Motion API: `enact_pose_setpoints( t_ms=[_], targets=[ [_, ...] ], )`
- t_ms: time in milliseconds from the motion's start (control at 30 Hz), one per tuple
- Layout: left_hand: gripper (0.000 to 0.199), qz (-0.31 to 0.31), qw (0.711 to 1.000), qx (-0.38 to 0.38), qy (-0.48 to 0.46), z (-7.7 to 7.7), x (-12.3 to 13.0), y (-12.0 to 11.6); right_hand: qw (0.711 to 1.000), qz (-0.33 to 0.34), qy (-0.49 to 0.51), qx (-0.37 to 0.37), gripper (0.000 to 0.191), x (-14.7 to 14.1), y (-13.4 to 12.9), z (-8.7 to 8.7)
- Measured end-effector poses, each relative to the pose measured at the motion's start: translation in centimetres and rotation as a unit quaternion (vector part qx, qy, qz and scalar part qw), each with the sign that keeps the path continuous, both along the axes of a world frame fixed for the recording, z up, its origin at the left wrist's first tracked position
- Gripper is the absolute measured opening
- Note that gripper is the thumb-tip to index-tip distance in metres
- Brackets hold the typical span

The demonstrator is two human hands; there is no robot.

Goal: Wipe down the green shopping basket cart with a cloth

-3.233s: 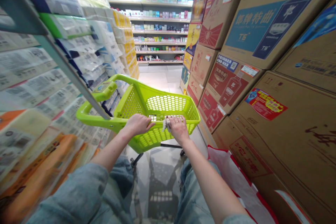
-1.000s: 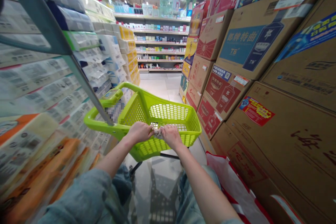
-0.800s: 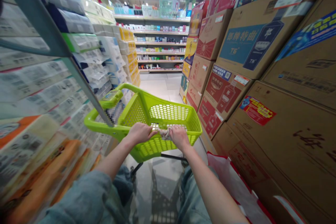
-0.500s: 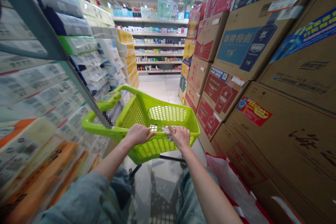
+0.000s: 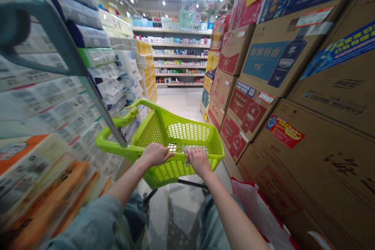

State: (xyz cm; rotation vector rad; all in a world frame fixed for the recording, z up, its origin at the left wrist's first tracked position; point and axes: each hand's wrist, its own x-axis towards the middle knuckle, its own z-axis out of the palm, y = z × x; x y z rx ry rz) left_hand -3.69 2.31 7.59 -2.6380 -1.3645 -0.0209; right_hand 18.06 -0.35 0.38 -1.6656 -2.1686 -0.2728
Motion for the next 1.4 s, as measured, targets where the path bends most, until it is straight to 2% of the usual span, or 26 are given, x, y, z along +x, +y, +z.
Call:
enact_pose_setpoints(
  t_ms=[133, 233, 333, 433, 533, 700, 800, 933, 1100, 1267, 1400],
  targets=[
    [0.067, 0.000, 1.000, -0.003, -0.002, -0.1, 0.0, 0.1, 0.998, -0.044, -0.020, -0.045, 0.041, 2.3, -0.1, 0.5],
    [0.068, -0.001, 1.000, 0.001, 0.001, 0.0, 0.1, 0.1, 0.987, -0.082, -0.003, -0.136, 0.047, 3.6, 0.4, 1.8],
    [0.069, 0.003, 1.000, 0.003, 0.005, 0.1, 0.1, 0.1, 0.956, -0.137, 0.039, -0.258, 0.051, 4.1, 1.7, 2.7],
    [0.069, 0.004, 1.000, 0.002, 0.005, 0.1, 0.1, 0.1, 0.931, -0.171, 0.058, -0.317, 0.049, 4.0, 2.7, 3.0],
    [0.069, 0.001, 1.000, 0.001, 0.001, 0.1, 0.0, 0.2, 0.935, -0.181, 0.053, -0.300, 0.050, 3.1, 2.5, 2.9],
    [0.068, 0.005, 1.000, -0.007, 0.001, 0.1, 0.0, 0.3, 0.965, -0.203, 0.009, -0.166, 0.049, 0.4, 0.7, 2.5],
    [0.067, 0.006, 1.000, -0.006, 0.004, 0.1, 0.0, 0.2, 0.974, -0.178, 0.002, -0.139, 0.048, -1.0, 0.6, 2.4],
    [0.067, 0.003, 1.000, -0.001, 0.001, 0.1, 0.0, 0.1, 0.967, -0.153, 0.021, -0.201, 0.053, -0.9, 1.9, 2.7],
    [0.068, 0.003, 1.000, -0.001, -0.008, 0.1, 0.0, 0.2, 0.946, -0.117, 0.047, -0.299, 0.046, 0.5, 4.1, 2.8],
    [0.067, 0.009, 1.000, -0.007, -0.011, 0.1, 0.0, 0.1, 0.946, -0.104, 0.037, -0.306, 0.043, 0.7, 4.4, 2.6],
    [0.068, 0.000, 1.000, 0.003, -0.007, 0.1, 0.0, 0.0, 0.959, -0.096, 0.022, -0.266, 0.045, 0.3, 3.4, 2.3]
  ],
)
